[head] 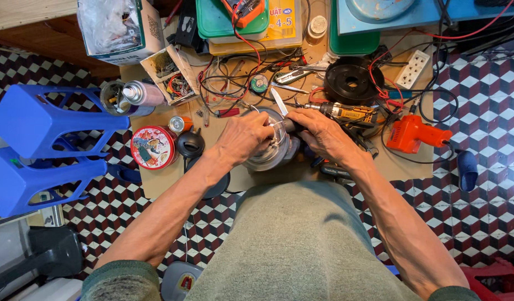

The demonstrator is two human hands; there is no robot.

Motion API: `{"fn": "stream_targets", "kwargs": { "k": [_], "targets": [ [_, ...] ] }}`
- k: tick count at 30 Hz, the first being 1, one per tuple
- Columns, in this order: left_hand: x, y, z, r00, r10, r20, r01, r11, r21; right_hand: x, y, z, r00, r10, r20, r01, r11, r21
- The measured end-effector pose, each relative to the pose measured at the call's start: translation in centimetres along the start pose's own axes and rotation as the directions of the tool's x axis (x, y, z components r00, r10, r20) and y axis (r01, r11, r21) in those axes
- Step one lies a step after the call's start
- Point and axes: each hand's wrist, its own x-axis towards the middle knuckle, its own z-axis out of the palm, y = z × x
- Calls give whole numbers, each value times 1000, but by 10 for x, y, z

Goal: The person repairs a small electric motor by hand, using a screwdriver to adjust internal components and pliers to manipulate wires. They repeatedly test the motor's rotation and make fine adjustments to the wiring.

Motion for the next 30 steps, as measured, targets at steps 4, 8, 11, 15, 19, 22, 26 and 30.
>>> {"fn": "stream_targets", "kwargs": {
  "k": [4,8,11,15,19,22,26,30],
  "targets": [
    [-6,3,1,996,-46,-75,42,998,-57,8,2,1,1000,0,14,0,999,-49],
    [-17,26,12,985,-143,-101,136,988,-71,23,7,6,997,-82,-2,82,991,-107],
    [-20,46,25,941,-279,-193,258,958,-126,22,6,14,992,-1,-127,-16,990,-140],
    [-16,48,36,888,-390,-244,357,919,-169,-16,-21,40,901,280,-332,-274,960,66],
    [-7,46,46,890,-384,-246,342,919,-194,-24,-38,77,828,441,-345,-405,897,175],
    [0,42,46,904,-357,-235,334,933,-134,-29,-36,82,778,548,-307,-496,836,236],
    [3,37,41,907,-376,-191,358,926,-125,-32,-36,92,797,405,-448,-377,913,154],
    [1,36,40,912,-382,-151,371,923,-99,-31,-45,97,781,398,-481,-368,916,160]
  ]
}}
